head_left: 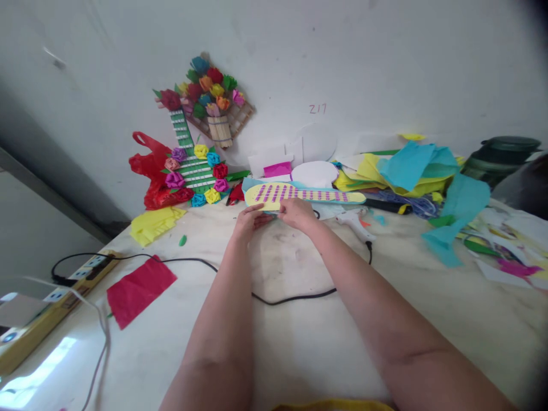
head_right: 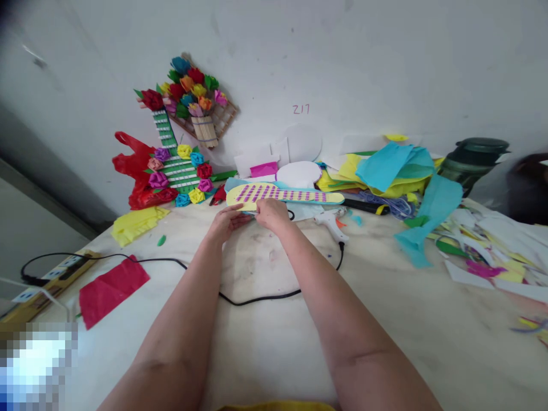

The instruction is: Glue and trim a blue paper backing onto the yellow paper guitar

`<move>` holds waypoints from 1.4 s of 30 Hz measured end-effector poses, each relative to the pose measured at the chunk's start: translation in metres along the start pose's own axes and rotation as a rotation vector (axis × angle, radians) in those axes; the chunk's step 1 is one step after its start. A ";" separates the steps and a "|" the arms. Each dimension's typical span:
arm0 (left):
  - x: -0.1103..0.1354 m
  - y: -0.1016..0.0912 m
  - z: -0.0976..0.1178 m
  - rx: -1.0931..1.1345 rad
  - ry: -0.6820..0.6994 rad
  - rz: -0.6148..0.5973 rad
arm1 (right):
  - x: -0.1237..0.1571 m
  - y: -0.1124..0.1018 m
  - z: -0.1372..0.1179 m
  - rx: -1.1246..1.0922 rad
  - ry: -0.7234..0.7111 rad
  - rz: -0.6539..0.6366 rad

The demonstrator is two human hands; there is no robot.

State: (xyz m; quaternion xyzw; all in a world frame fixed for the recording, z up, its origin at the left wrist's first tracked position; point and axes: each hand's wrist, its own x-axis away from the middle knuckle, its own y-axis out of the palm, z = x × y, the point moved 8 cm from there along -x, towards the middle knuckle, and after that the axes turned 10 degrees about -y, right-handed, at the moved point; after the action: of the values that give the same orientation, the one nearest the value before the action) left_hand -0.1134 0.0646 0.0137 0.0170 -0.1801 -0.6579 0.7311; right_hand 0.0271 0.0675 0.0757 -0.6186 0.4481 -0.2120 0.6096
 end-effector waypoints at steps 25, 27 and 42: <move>-0.007 -0.004 -0.005 0.008 -0.018 0.047 | 0.000 0.009 -0.009 0.018 0.034 -0.008; -0.006 -0.003 -0.004 0.001 0.010 0.033 | 0.001 0.008 -0.010 0.026 0.037 -0.007; -0.006 -0.002 -0.004 0.005 0.052 0.024 | 0.000 0.010 -0.001 0.019 0.080 -0.020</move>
State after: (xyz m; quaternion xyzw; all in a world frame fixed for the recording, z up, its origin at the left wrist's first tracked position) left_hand -0.1149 0.0689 0.0085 0.0338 -0.1630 -0.6479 0.7433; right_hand 0.0234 0.0680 0.0662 -0.6084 0.4638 -0.2468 0.5948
